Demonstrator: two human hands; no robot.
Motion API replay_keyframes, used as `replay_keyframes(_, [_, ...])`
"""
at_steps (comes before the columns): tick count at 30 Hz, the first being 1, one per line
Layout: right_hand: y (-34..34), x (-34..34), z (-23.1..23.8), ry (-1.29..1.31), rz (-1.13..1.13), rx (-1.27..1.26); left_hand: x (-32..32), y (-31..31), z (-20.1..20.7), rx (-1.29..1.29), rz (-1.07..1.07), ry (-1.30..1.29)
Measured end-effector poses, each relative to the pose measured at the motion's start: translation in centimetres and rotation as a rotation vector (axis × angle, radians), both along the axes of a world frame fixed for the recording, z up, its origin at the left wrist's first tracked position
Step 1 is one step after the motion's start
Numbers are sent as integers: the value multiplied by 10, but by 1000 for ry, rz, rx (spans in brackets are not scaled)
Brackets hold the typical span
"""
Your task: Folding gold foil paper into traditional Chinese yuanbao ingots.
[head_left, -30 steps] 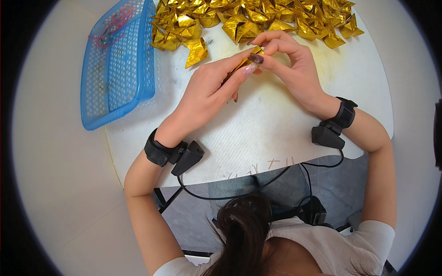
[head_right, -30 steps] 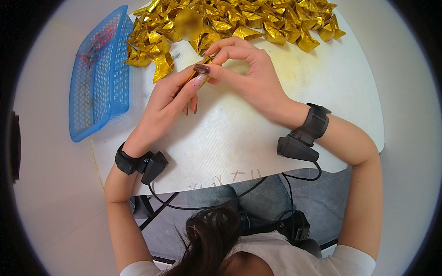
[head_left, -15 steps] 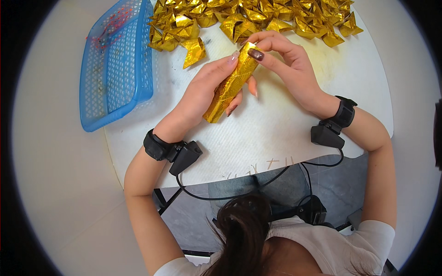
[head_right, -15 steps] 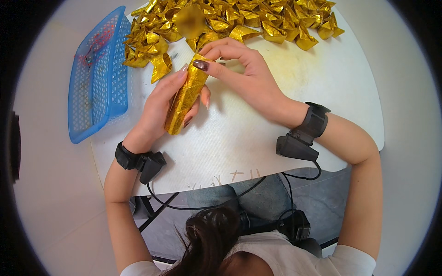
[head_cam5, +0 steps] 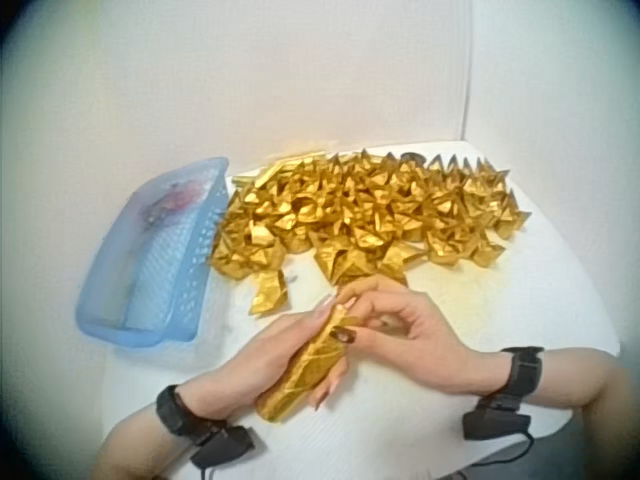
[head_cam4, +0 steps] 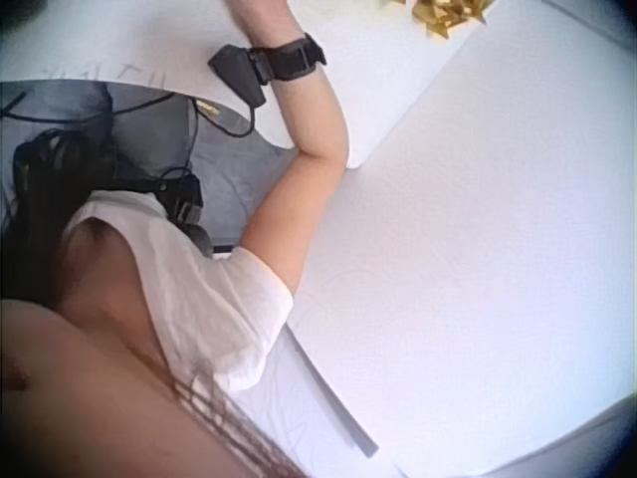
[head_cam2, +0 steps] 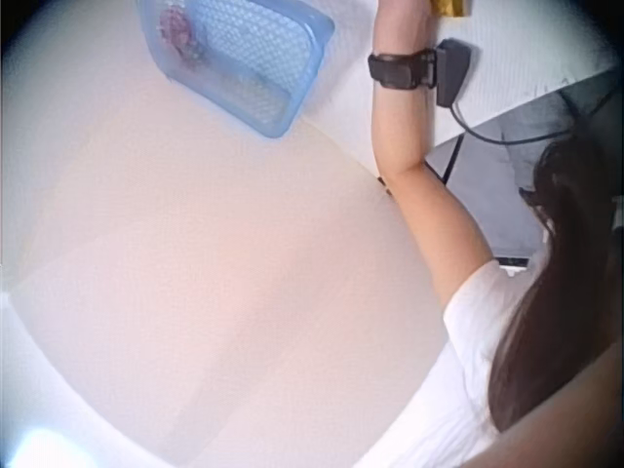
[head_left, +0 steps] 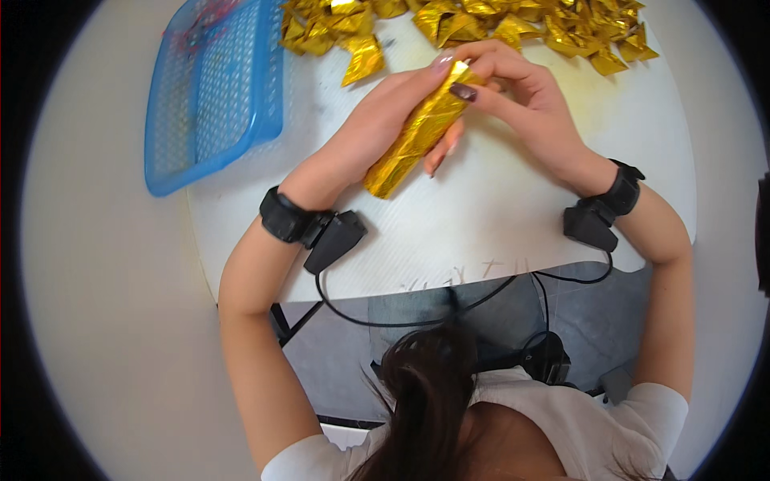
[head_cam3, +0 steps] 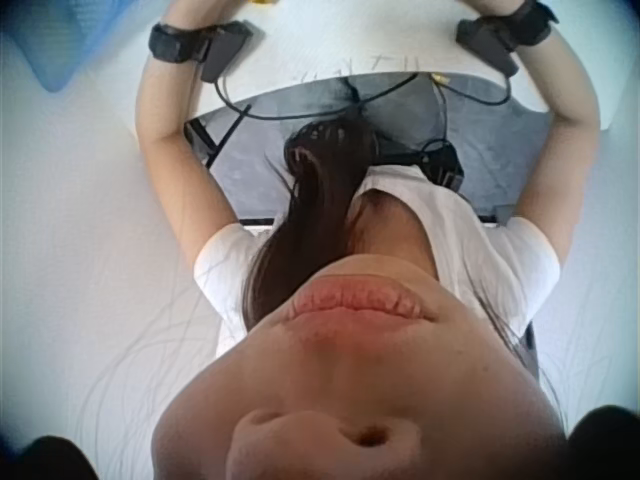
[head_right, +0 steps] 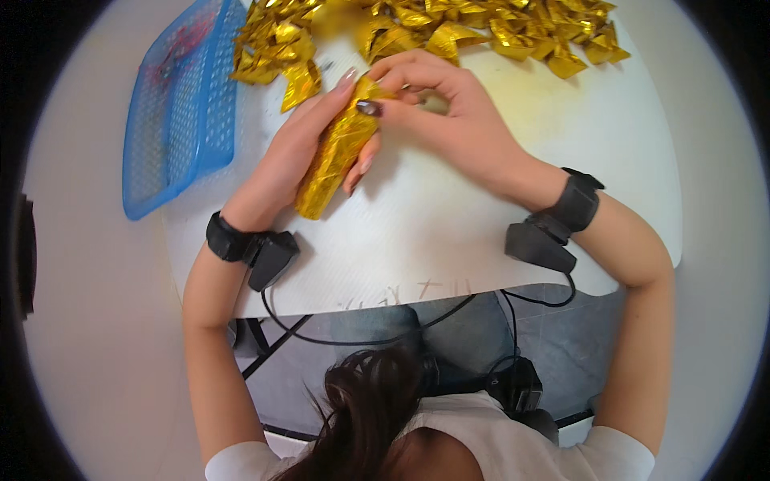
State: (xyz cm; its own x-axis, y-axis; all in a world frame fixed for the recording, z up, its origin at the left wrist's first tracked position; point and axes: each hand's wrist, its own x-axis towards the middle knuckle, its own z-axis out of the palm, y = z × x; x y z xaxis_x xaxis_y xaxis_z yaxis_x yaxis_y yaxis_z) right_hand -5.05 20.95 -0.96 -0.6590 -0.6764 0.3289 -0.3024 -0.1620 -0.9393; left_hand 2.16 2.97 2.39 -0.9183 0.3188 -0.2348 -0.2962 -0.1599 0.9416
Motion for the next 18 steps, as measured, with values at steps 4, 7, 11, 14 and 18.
replay_keyframes(4, [0,0,2,-27,10,10,-2,-2,-3,34,-23,38])
replay_keyframes(7, [-2,2,2,-55,21,10,-1,-5,-4,39,-4,17])
replay_keyframes(11, [-2,2,-1,-87,4,-16,-1,1,-7,61,91,-8])
replay_keyframes(14, [0,2,0,-85,14,-17,-1,0,-8,58,62,-7])
replay_keyframes(18, [2,1,0,-86,33,-4,-1,0,-6,62,66,-3])
